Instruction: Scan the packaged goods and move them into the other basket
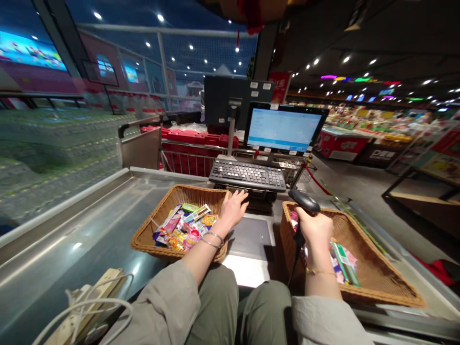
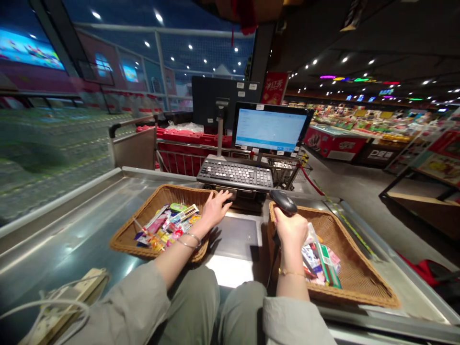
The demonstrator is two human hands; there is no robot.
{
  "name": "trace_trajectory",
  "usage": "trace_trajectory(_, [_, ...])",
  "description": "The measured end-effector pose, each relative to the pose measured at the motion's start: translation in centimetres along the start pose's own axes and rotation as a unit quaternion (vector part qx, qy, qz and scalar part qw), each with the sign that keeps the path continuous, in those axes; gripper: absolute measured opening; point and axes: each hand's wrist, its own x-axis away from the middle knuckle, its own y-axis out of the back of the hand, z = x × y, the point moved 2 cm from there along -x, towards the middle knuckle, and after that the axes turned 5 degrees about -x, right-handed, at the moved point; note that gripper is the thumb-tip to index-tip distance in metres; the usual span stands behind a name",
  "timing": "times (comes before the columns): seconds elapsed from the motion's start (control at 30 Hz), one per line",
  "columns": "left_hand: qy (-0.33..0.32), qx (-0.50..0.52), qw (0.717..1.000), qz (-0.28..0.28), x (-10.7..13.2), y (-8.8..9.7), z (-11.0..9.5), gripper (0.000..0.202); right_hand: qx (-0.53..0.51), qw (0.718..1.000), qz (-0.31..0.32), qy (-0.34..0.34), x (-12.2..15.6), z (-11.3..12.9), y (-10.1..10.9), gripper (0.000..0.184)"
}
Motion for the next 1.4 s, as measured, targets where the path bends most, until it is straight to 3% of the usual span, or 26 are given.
trace_trajectory(0.23, [0.038, -0.052, 0.998, 0.000, 1.1, 2.7, 5.8, 0.033, 0.006, 0.999, 0.041, 0.018, 1.4, 1.2, -2.4, 0.062])
trace_trajectory(0.53, [0.086, -0.133, 0.981, 0.116, 2.4, 3.0, 10.1, 0.037, 0.020, 0.995, 0.090, 0.039, 2.9, 2.5, -5.2, 0.063])
trace_trajectory(0.77, [0.079, -0.172, 0.950, 0.249, 2.3, 1.5, 11.0, 0.036, 0.041, 0.992, 0.113, 0.040, 4.1, 2.6, -6.7, 0.061])
trace_trajectory(0.97, [0.070, -0.209, 0.919, 0.327, 2.7, -0.7, 10.5, 0.031, 0.054, 0.989, 0.130, 0.041, 4.6, 2.1, -7.6, 0.057])
trace_trajectory(1.23, [0.044, -0.212, 0.906, 0.364, 3.1, -2.2, 10.3, 0.030, 0.057, 0.989, 0.135, 0.037, 4.6, 1.4, -8.1, 0.054])
trace_trajectory(1.4, [0.051, -0.211, 0.906, 0.363, 3.0, -2.2, 10.5, 0.045, 0.050, 0.989, 0.133, 0.037, 4.6, 1.4, -8.2, 0.054])
